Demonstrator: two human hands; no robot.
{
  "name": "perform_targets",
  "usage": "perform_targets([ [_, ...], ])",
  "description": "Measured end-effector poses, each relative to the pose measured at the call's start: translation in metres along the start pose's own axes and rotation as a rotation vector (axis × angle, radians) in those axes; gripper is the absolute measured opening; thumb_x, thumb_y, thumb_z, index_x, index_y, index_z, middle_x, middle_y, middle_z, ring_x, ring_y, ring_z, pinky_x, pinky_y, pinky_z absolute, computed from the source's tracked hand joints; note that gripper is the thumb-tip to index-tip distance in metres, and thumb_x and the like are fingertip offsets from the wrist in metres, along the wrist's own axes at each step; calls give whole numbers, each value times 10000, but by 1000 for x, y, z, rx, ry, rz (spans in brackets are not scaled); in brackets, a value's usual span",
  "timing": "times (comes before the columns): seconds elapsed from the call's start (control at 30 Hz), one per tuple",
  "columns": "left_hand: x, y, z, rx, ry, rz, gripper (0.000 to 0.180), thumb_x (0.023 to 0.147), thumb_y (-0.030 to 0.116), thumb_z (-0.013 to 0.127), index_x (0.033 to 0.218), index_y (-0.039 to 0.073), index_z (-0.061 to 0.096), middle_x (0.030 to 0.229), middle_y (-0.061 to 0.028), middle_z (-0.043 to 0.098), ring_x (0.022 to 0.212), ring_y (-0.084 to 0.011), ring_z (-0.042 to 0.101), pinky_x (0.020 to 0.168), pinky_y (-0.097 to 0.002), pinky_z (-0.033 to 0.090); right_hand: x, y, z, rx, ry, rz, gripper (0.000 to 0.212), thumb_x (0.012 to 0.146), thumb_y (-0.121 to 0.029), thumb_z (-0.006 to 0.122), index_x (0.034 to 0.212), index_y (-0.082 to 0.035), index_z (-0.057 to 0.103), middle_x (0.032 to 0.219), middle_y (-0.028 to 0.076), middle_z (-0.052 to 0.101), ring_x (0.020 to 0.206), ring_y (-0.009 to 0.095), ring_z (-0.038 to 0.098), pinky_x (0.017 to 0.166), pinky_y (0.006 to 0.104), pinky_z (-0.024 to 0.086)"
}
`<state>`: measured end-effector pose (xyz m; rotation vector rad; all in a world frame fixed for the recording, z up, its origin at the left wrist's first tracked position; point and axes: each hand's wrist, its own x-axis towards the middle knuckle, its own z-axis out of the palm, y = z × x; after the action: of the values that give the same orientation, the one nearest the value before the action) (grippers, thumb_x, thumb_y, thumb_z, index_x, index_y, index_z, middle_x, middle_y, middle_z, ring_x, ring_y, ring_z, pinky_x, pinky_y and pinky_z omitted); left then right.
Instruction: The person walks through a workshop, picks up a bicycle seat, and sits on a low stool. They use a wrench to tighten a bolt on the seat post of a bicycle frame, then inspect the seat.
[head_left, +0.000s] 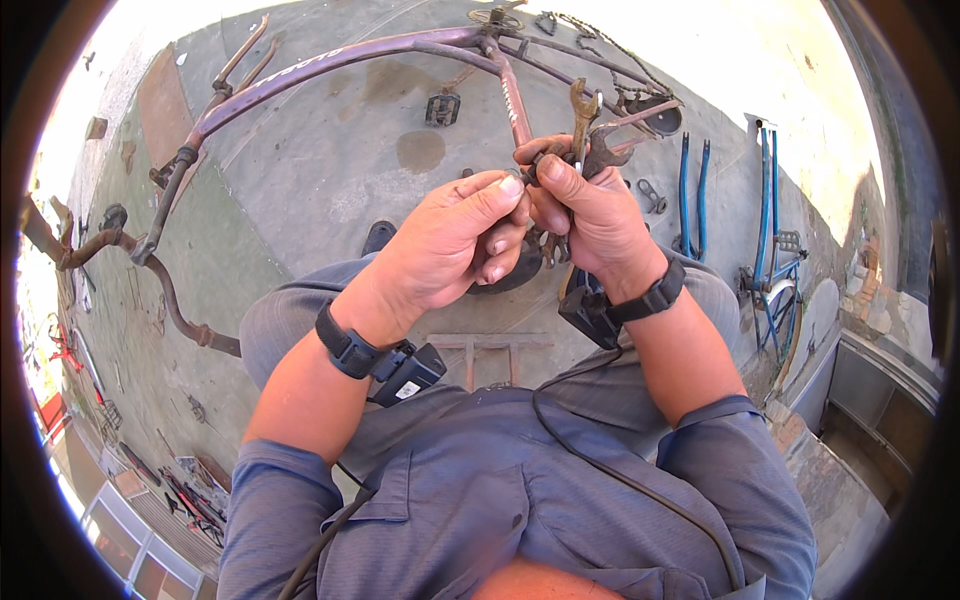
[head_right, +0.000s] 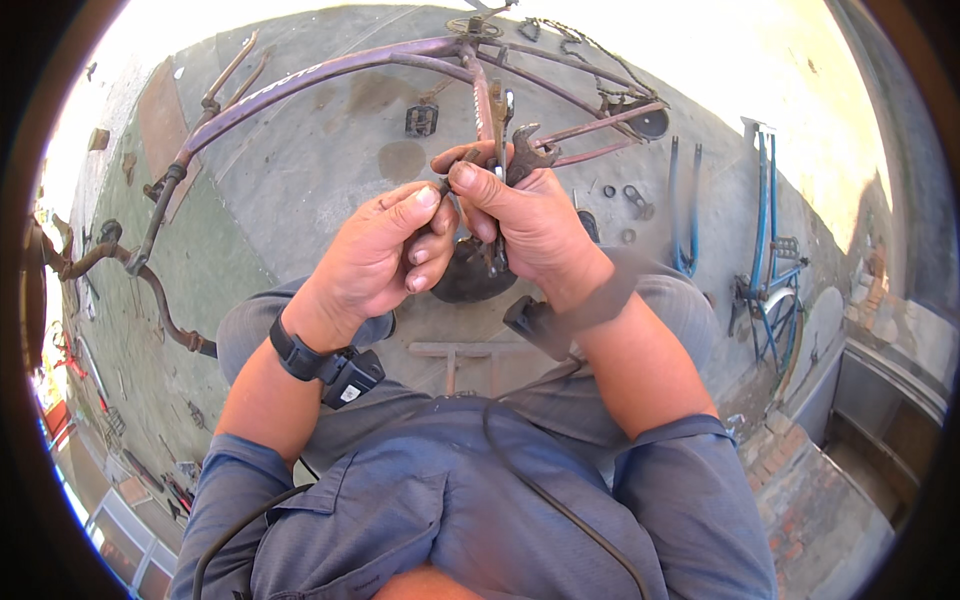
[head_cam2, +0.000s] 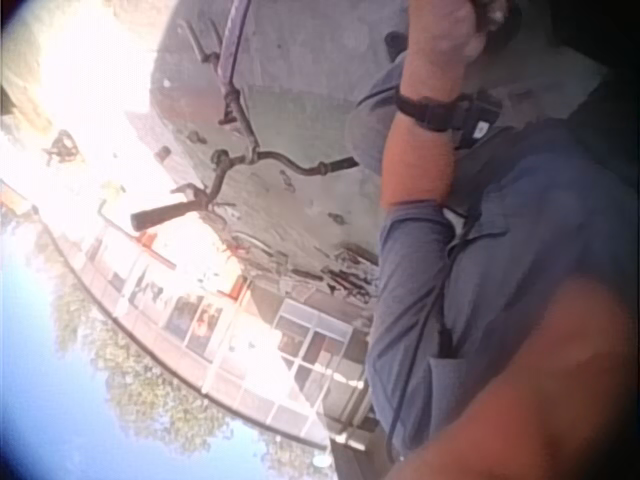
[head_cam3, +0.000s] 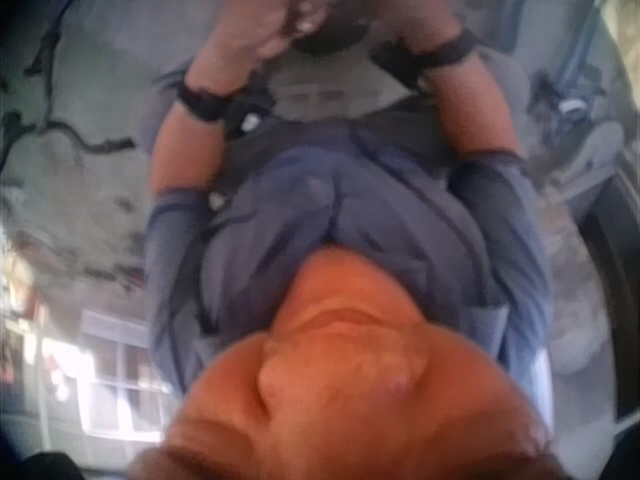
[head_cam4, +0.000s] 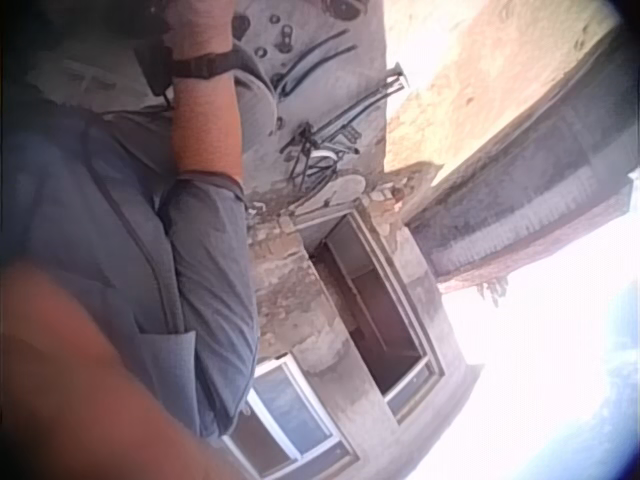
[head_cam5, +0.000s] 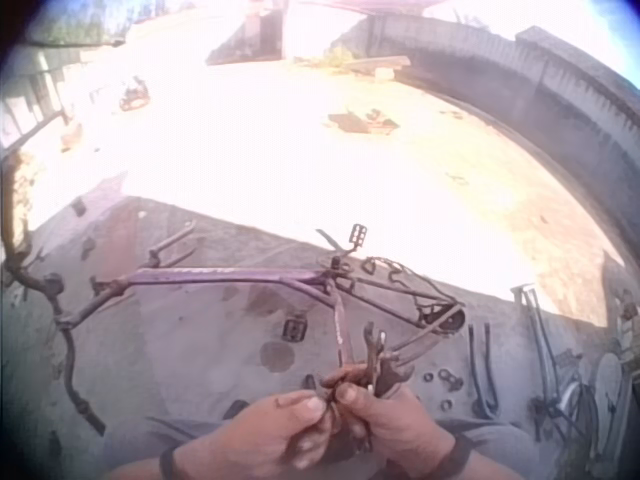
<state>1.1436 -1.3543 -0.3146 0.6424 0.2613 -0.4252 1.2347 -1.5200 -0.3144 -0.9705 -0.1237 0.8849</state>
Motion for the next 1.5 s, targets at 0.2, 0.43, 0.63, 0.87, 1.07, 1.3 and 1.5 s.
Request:
perform_targets([
  [0.2,2,-5,1,265,148,91,253,1047,299,553,957,69,609,701,23,537,544,-87,507,498,-225,374,2,5,-1,-39,98,-9,211,921,-218,751,1034,-47,699,722,-43,587,571,44,472,518,203,354],
  [0.43,5,-7,5,788,287,291,243,1050,272,545,968,52,608,721,10,556,546,-86,501,502,-231,386,3,9,3,-80,220,42,249,926,-232,747,1074,-40,687,724,-48,585,574,42,476,524,201,357],
  [0.63,1,1,3,21,14,4,295,1047,329,540,921,68,594,681,31,483,533,-102,494,483,-234,369,0,-2,-1,-16,-1,10,388,960,-259,699,1233,6,626,692,-21,549,583,65,459,549,230,356],
  [0.87,2,-2,-1,57,47,7,289,1045,331,547,930,71,600,685,27,502,534,-111,511,488,-233,388,2,2,-3,12,31,11,244,926,-210,741,1087,-33,692,750,-27,606,597,52,491,545,208,380],
  [1.07,8,-12,3,910,290,379,277,1056,307,524,949,64,603,697,16,529,546,-106,530,493,-241,394,4,10,0,-28,172,5,219,894,-238,784,982,-61,692,722,-44,594,564,51,488,505,211,370],
  [1.3,2,-1,1,255,120,72,286,1052,322,529,944,66,593,684,18,508,542,-114,517,482,-245,377,3,2,0,20,63,20,282,941,-254,726,1086,-21,663,688,-25,570,570,66,471,535,225,362],
  [1.5,3,0,1,47,17,3,297,1047,345,537,937,74,592,675,35,486,527,-96,501,469,-231,347,2,1,-2,20,12,17,258,944,-223,721,1095,-19,675,704,-24,574,585,61,476,547,221,370],
])
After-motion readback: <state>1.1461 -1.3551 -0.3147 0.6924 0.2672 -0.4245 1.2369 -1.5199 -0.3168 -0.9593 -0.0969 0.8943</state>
